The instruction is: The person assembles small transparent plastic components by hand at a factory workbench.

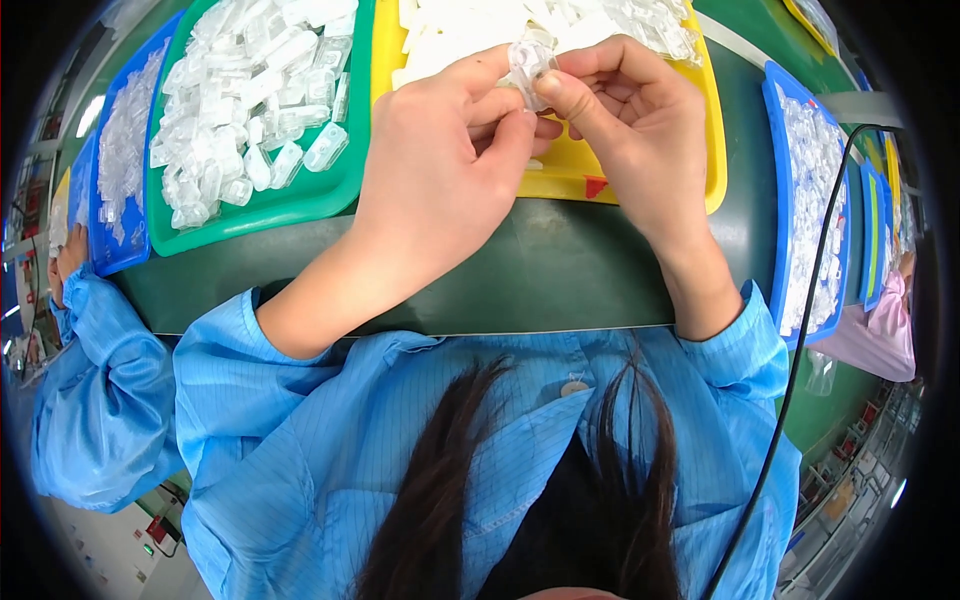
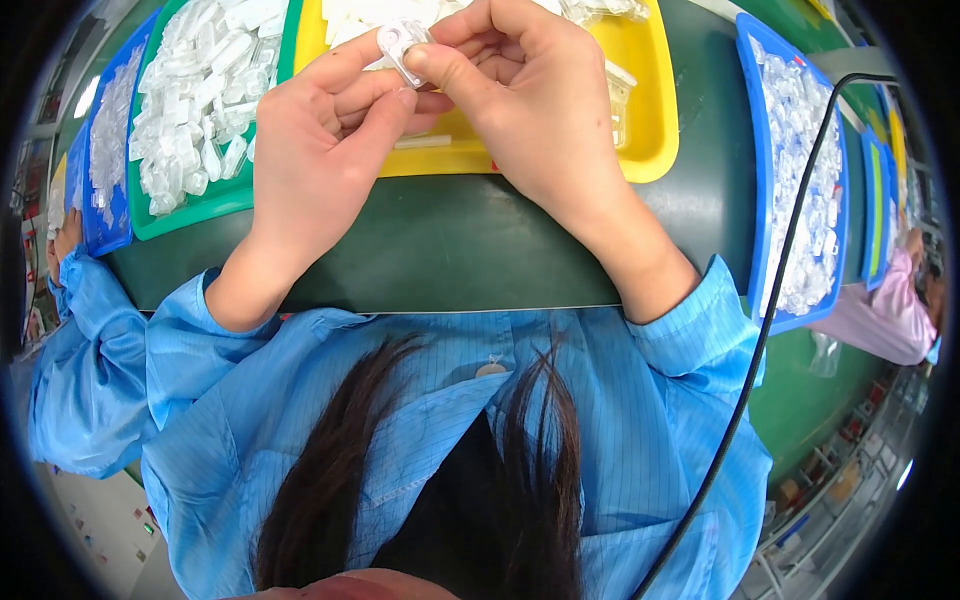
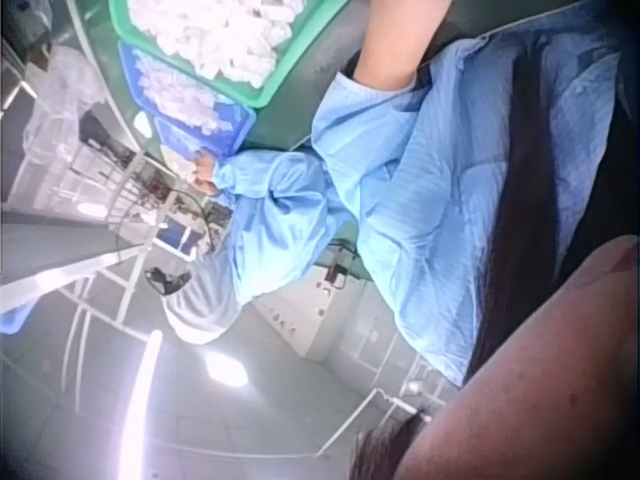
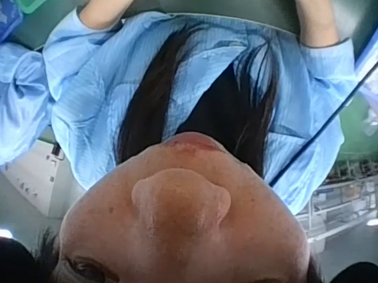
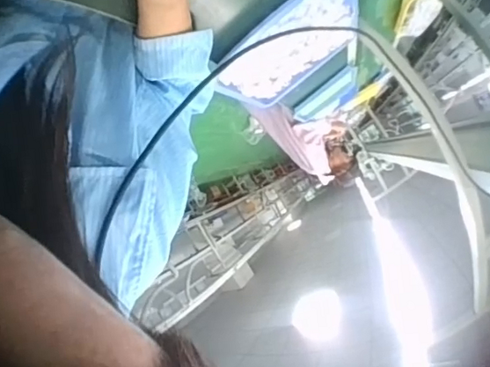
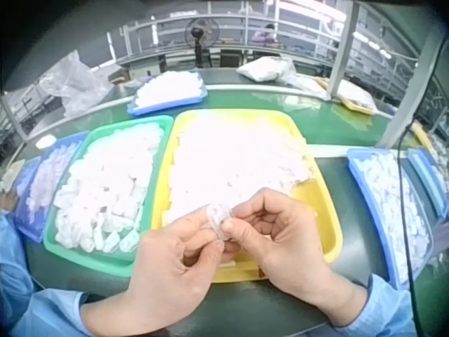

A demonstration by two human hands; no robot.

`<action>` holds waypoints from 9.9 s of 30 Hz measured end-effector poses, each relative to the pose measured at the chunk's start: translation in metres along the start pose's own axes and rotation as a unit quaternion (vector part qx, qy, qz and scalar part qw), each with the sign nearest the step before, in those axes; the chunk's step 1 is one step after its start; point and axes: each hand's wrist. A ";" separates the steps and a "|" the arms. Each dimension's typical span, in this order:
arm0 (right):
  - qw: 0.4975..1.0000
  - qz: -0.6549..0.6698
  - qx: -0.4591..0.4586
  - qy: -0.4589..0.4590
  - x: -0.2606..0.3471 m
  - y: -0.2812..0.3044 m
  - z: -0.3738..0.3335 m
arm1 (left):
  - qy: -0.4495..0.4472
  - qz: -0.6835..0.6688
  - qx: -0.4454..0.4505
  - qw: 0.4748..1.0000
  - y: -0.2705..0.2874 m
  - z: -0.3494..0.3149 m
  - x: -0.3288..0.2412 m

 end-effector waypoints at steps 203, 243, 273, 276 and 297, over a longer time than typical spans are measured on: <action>0.943 0.328 0.027 -0.059 0.027 -0.077 0.038 | -0.067 -0.198 -0.078 0.975 0.086 0.009 0.004; 0.909 -0.402 0.102 0.048 0.062 0.060 0.025 | -0.244 0.479 -0.171 0.826 0.179 0.090 0.082; 0.992 -0.120 0.011 -0.025 0.039 0.051 0.020 | 0.046 -0.276 0.056 0.959 0.004 0.057 0.000; 0.998 -0.015 0.046 -0.037 0.030 0.036 0.034 | 0.031 -0.239 0.035 0.970 0.006 0.055 0.005; 0.992 0.093 0.009 -0.079 0.014 0.020 0.027 | -0.079 -0.030 -0.052 0.995 0.003 0.035 0.010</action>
Point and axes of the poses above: each hand's wrist, its own z-axis towards the middle knuckle, its own y-axis out of the back of the hand, x = y × z, and after that the axes turned 4 degrees about z, right-handed
